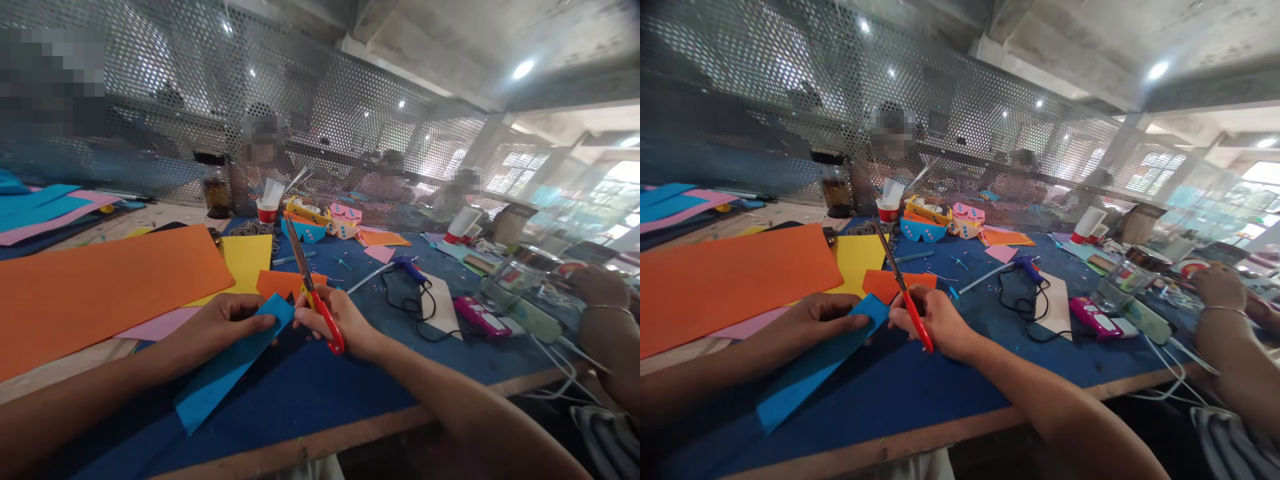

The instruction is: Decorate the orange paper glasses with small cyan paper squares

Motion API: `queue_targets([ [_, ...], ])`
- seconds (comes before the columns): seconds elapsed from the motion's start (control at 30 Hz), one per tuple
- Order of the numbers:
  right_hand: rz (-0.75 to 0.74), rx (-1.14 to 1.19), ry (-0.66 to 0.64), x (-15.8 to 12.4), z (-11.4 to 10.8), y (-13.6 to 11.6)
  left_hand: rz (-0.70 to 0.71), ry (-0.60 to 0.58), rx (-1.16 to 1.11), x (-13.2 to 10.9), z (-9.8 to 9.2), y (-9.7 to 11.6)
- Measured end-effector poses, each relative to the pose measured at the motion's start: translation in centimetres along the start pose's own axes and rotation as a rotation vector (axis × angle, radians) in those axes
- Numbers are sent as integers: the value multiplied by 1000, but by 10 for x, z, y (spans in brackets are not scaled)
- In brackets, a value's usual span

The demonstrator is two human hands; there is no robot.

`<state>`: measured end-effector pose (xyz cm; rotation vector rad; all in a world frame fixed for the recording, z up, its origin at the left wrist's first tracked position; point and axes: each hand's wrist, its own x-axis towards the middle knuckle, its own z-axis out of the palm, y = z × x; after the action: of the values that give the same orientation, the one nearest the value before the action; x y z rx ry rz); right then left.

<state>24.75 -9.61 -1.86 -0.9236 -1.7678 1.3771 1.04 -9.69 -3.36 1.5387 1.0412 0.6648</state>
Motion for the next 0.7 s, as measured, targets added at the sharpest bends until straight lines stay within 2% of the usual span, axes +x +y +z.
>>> queue_targets([
  [0.2, 19, -6, -36, 1, 2, 4, 75, -27, -17, 2, 4, 7],
  [0.57, 14, -54, -58, 0, 4, 1, 145, -64, -23, 3, 5, 5],
  [0.7, 41, -110, -74, -3, 3, -2, 146, -1, 15, 0, 3, 8],
])
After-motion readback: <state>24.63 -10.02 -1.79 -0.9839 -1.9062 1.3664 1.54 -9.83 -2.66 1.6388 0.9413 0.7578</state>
